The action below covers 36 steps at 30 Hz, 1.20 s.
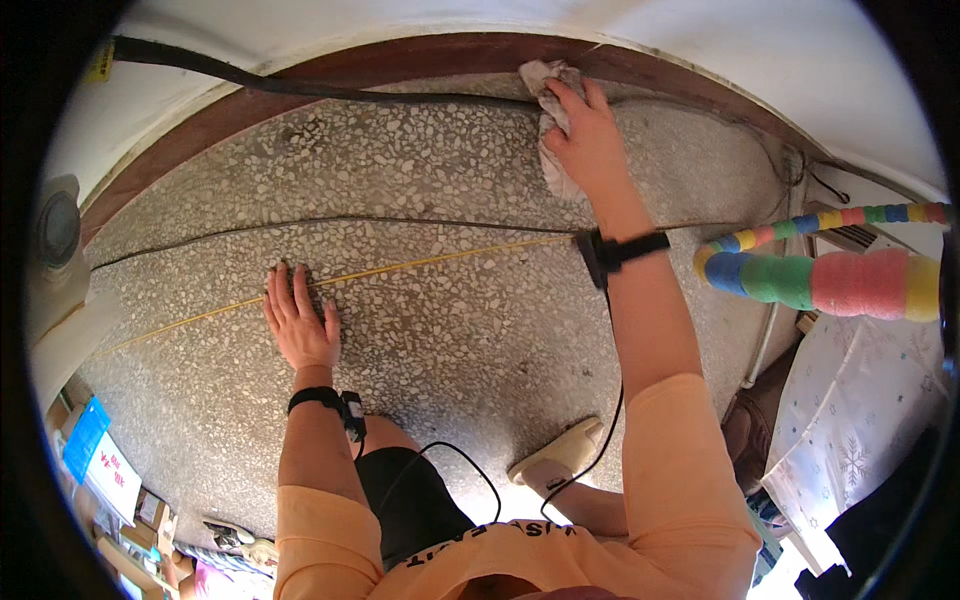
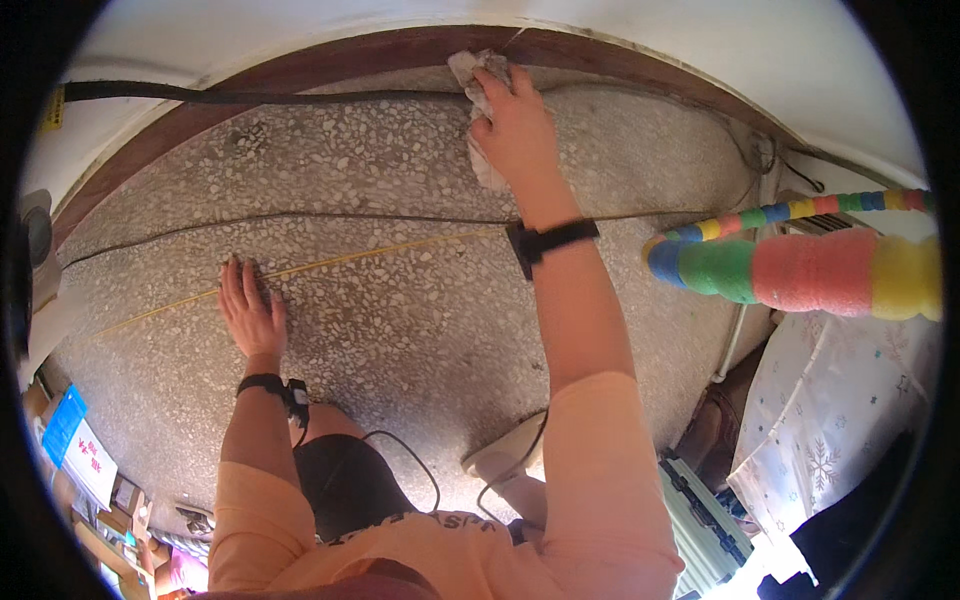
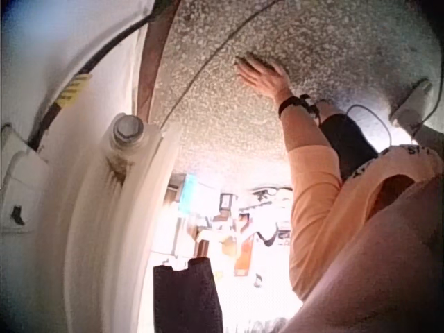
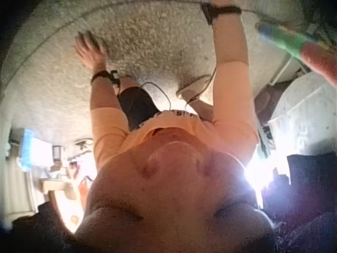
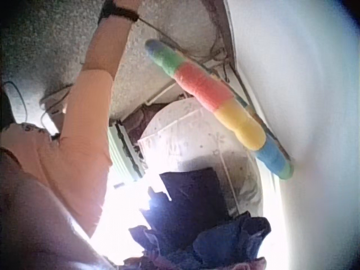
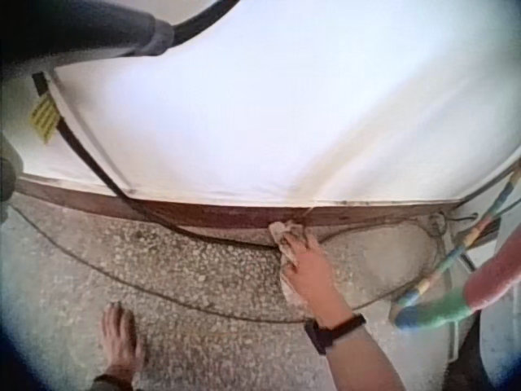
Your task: The person wipes the floor and baseboard using a cloth, then picks up debris by hand and places it into the cloth.
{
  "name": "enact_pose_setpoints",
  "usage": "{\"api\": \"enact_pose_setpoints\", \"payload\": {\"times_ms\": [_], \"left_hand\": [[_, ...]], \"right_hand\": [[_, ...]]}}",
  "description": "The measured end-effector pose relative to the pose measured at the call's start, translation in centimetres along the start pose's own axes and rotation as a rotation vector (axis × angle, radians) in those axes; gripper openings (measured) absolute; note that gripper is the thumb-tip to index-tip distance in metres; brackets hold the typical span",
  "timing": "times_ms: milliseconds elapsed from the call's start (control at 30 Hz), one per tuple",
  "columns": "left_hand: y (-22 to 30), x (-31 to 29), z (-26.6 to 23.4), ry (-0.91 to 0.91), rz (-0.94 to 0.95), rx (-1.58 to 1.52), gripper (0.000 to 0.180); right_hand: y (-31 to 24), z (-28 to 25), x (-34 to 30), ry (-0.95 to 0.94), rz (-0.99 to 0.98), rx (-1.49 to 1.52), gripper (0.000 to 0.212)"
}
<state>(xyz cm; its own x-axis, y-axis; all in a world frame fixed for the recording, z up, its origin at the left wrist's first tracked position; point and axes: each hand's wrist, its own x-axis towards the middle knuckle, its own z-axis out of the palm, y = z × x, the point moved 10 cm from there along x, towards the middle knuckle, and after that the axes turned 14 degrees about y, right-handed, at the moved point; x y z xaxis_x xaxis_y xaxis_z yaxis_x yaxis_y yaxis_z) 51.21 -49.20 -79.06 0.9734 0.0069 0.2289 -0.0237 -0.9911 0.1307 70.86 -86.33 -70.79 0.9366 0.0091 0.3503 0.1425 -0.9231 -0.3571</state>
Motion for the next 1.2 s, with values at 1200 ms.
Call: {"api": "enact_pose_setpoints", "payload": {"times_ms": [1200], "left_hand": [[0.5,0.5,-0.8,0.047,0.077,0.061,0.059]], "right_hand": [[11.6,-1.2,-4.6,0.191,0.231,-0.365,0.046]]}}
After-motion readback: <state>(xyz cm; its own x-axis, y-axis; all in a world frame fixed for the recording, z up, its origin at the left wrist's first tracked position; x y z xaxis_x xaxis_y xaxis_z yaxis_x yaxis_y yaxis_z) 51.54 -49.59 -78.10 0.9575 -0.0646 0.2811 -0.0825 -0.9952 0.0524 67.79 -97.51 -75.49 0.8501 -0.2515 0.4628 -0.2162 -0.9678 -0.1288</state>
